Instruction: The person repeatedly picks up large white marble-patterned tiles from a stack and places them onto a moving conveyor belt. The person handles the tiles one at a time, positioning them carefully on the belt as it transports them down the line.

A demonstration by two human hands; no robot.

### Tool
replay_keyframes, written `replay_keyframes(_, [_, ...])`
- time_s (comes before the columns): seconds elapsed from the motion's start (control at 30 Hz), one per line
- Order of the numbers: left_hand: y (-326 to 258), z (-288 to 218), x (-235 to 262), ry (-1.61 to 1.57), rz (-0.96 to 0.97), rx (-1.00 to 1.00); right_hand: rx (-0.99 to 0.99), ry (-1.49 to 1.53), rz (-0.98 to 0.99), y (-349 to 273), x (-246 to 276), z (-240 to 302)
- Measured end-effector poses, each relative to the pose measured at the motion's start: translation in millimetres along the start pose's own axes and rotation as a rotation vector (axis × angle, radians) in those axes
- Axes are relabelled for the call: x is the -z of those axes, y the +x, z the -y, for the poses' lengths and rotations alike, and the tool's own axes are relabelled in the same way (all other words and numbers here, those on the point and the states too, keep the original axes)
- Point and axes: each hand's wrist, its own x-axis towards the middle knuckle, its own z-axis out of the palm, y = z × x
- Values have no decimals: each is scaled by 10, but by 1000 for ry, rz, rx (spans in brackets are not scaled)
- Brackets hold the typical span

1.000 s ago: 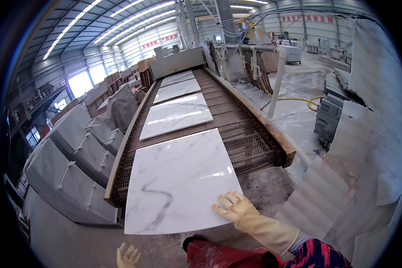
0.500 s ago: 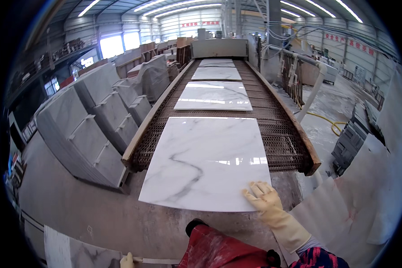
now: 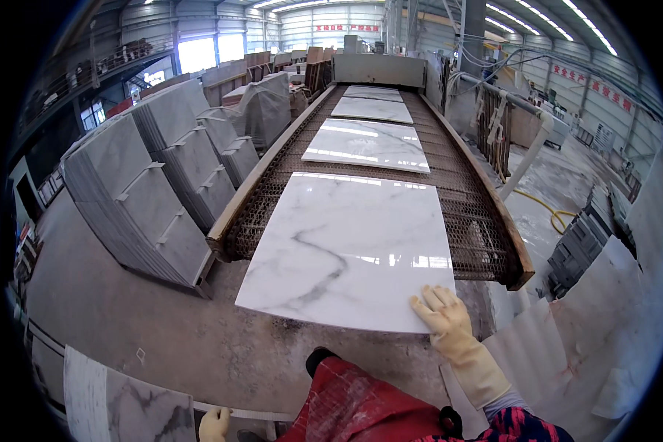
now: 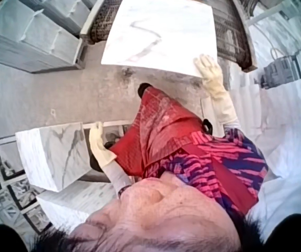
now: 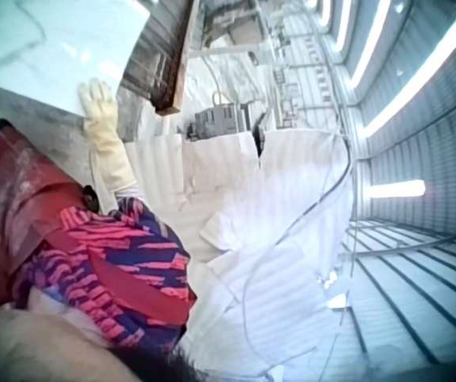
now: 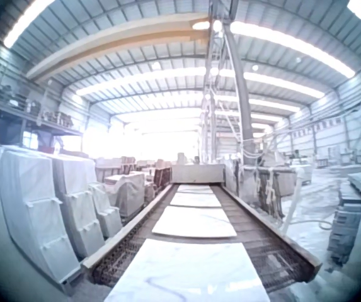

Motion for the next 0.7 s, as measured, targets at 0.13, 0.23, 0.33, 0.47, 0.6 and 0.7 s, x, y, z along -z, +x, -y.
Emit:
replay_keyframes(0.13, [46, -315, 95, 59, 120, 153, -21, 27, 15, 27, -19, -42])
replay_keyframes(0.23, [91, -328, 59, 88, 105, 151, -5, 61, -32, 14, -24, -65])
replay_keyframes(0.33, [151, -374, 55, 106, 107, 153, -18, 32, -35, 34, -31, -61])
replay_keyframes(0.47, [237, -439, 44, 125, 122, 145, -37, 62, -24, 44, -48, -122])
replay_keyframes(0.6, [332, -524, 41, 144, 137, 137, -55, 70, -34, 12, -86, -146])
replay_keyframes(0.7, [401, -591, 36, 162, 139, 141, -59, 70, -37, -14, -147, -171])
